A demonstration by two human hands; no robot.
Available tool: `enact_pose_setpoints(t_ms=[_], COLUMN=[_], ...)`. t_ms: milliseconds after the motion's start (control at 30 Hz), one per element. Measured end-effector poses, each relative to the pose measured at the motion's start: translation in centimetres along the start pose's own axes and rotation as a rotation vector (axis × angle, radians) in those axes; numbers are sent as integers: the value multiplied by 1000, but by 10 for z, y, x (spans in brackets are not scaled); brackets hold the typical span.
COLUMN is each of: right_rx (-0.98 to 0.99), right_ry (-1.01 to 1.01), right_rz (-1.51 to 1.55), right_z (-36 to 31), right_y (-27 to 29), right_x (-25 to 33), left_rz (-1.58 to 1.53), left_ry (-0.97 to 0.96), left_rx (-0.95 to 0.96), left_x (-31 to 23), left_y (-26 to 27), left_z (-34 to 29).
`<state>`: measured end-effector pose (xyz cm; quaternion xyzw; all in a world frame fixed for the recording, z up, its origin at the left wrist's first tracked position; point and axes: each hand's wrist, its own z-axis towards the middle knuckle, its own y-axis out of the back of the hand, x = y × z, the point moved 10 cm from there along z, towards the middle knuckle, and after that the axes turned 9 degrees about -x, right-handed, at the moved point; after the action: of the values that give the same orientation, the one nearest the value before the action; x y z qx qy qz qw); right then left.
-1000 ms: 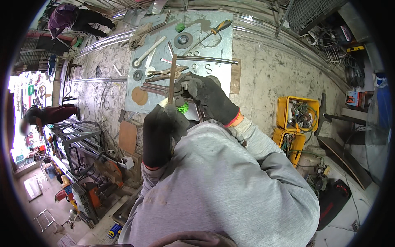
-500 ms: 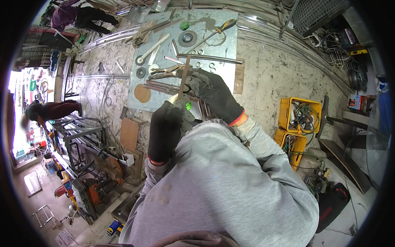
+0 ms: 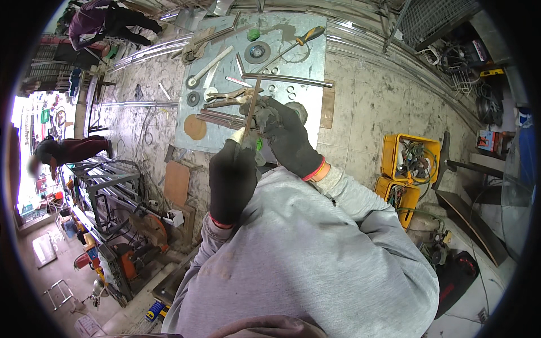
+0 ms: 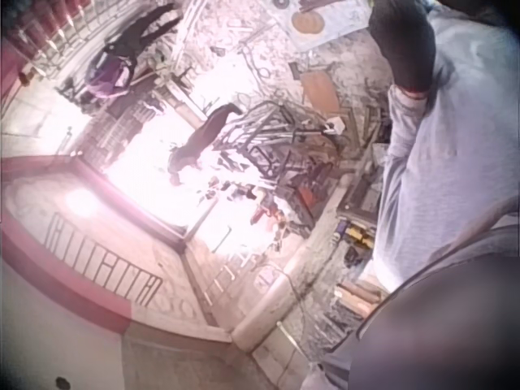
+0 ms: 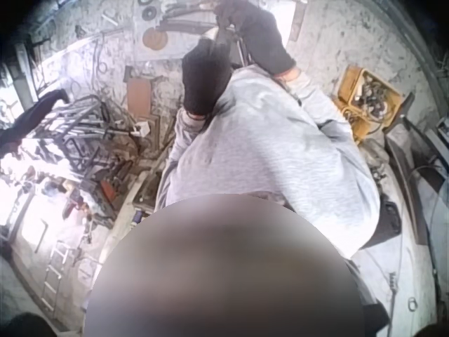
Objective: The person smooths the edges of a metal tube with a file, bracing the tube by hand on a workbench.
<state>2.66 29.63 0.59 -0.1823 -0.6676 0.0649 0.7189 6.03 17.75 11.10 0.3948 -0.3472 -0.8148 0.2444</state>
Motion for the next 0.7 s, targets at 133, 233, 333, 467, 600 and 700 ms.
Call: enact_pose_setpoints(t_ms=[133, 233, 333, 467, 600, 700], right_rx=[-44, 3, 157, -53, 56, 71], right_ry=[-7, -62, -67, -119, -67, -88], right_rz=[-102, -63, -285, 103, 171, 320], right_z=[-2, 0, 10, 11, 15, 10], right_y=[1, 0, -19, 3, 4, -1], right_x=[-3, -2, 26, 20, 4, 16], left_rz=[129, 34, 101, -58, 38, 38], left_ry=[-10, 65, 16, 53, 66, 30], left_rx=[43, 52, 71, 96, 42, 62], left_x=[2, 9, 3, 2, 8, 7], left_y=[-2, -4, -2, -8, 10, 10], left_z=[3, -1, -10, -15, -6, -3])
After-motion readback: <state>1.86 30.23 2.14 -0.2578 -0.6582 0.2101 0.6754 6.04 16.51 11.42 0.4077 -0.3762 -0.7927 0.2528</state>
